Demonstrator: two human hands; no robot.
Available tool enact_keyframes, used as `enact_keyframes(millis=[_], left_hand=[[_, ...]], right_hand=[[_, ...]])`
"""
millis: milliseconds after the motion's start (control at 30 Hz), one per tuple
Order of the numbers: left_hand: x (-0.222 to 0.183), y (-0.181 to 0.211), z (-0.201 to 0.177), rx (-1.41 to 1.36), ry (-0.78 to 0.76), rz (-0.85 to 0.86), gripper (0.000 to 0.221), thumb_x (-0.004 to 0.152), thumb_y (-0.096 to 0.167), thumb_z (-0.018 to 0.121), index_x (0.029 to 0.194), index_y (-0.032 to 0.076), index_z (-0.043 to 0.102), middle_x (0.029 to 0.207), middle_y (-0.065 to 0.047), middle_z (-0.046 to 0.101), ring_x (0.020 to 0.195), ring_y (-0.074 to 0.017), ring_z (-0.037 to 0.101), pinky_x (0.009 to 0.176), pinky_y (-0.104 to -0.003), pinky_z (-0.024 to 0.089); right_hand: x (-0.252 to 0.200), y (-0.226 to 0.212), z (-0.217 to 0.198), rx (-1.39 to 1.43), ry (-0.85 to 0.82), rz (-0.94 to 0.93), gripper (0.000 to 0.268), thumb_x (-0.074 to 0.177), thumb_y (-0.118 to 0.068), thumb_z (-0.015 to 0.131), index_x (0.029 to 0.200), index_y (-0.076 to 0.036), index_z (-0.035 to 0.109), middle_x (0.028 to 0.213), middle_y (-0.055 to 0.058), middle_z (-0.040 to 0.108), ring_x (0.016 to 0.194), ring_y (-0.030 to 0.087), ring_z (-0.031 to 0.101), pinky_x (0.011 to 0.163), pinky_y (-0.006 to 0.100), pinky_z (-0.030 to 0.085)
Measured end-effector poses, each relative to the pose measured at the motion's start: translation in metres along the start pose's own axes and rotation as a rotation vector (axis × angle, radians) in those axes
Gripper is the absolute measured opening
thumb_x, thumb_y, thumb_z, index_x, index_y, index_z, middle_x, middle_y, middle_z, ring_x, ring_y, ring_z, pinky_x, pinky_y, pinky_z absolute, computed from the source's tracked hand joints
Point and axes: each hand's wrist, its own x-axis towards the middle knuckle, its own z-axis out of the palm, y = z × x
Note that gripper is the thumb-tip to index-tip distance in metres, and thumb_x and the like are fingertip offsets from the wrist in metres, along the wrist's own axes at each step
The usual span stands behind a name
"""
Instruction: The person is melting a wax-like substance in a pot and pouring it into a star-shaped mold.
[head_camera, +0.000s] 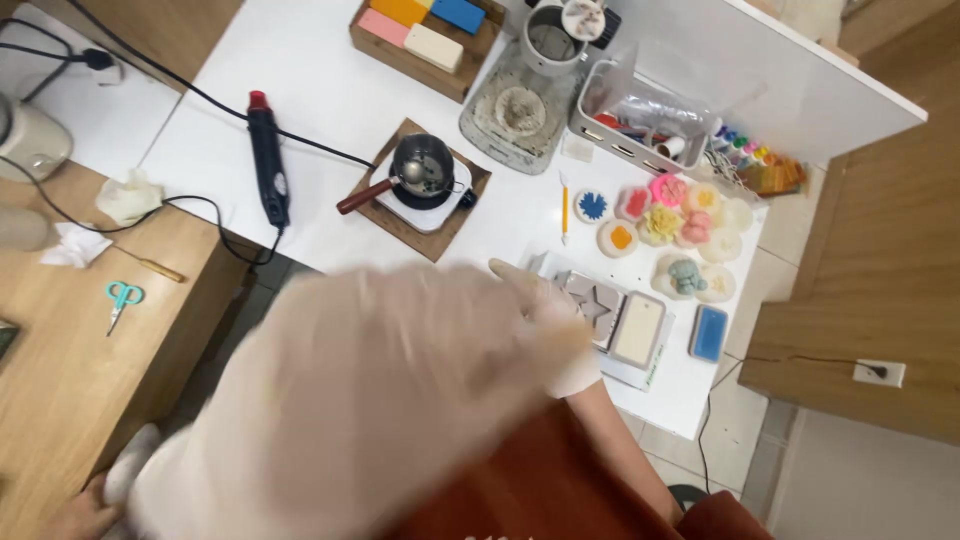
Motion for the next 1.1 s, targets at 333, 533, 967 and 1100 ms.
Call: enact_keyframes(millis=[333,533,967,1100], left_hand=[[0.243,-0.220,0.182,0.243,0.063,-0.394,0.063,0.101,0.060,0.048,0.127,0.004,0.063,0.118,-0.018,0.067,0.110,-0.0342,0.065,0.090,-0.049,0.049],[0.243,-0.231,0.176,-0.543,-0.234,-0.532,0.065,0.101,0.061,0.043,0.109,0.003,0.071,0.083,-0.014,0.070,0.075,-0.0237,0.065,0.069,-0.033,0.051],[0.190,-0.174,0.210,-1.160,-0.130,-0.422,0.054,0.103,0.052,0.049,0.076,0.008,0.062,0.048,0.006,0.033,0.041,-0.0073,0.022,0.039,-0.028,0.016],[0.160,-0.111,0.184,-1.137,-0.136,-0.449,0.053,0.103,0.052,0.050,0.074,0.008,0.063,0.048,0.007,0.035,0.041,-0.0062,0.023,0.040,-0.027,0.017]], right_hand=[[-0.014,-0.008,-0.014,0.015,0.078,0.088,0.035,0.091,-0.022,0.070,0.126,-0.020,0.072,0.079,0.003,0.072,0.065,0.016,0.069,0.066,0.031,0.055],[-0.011,-0.001,-0.017,0.036,0.046,0.197,0.040,0.092,-0.024,0.070,0.131,-0.021,0.069,0.082,0.002,0.071,0.068,0.013,0.067,0.066,0.029,0.055],[0.096,0.040,0.036,0.357,0.102,0.388,0.087,0.084,-0.026,0.079,0.153,-0.001,0.032,0.086,0.002,0.067,0.073,0.009,0.062,0.068,0.025,0.053],[0.090,0.044,0.039,0.629,0.214,0.363,0.064,0.089,-0.022,0.075,0.144,-0.001,0.051,0.082,0.002,0.064,0.070,0.008,0.060,0.064,0.024,0.052]])
